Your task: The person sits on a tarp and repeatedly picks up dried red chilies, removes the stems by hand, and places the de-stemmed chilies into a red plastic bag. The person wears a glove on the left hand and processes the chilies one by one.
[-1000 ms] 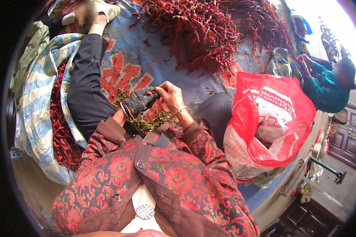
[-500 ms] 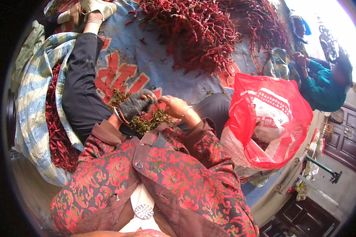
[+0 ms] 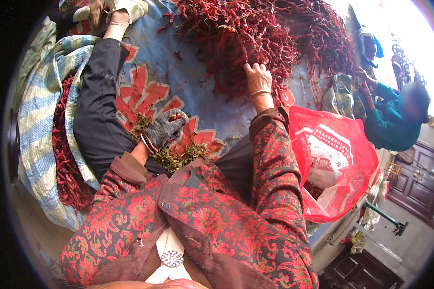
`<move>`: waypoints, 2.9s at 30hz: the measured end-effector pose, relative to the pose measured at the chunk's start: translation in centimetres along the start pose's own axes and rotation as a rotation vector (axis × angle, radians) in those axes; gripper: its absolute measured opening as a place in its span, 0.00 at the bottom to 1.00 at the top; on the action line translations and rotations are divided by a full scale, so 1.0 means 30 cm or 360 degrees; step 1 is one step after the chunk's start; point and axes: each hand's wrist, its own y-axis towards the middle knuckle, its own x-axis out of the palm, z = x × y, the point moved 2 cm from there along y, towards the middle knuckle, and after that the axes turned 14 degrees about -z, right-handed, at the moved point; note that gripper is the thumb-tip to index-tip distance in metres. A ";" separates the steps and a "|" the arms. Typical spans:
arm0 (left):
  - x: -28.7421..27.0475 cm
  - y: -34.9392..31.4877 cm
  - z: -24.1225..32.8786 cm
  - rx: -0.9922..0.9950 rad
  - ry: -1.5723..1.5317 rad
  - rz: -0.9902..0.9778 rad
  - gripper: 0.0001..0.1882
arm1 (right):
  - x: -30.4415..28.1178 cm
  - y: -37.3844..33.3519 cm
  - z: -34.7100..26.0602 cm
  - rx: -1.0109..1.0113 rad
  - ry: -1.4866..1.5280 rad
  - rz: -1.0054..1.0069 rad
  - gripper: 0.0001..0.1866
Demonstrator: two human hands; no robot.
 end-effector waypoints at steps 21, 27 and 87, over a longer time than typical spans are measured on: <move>-0.006 -0.007 0.009 -0.0036 0.0467 -0.0004 0.08 | -0.209 0.175 -0.163 -0.0358 0.0172 0.0455 0.08; -0.013 0.000 0.003 0.0030 0.0500 -0.0010 0.06 | -0.163 0.236 -0.152 -0.0274 0.0129 0.0316 0.08; 0.036 -0.005 0.088 0.0293 0.0196 0.0145 0.09 | -0.215 -0.243 -0.541 0.0084 0.3685 -0.0276 0.04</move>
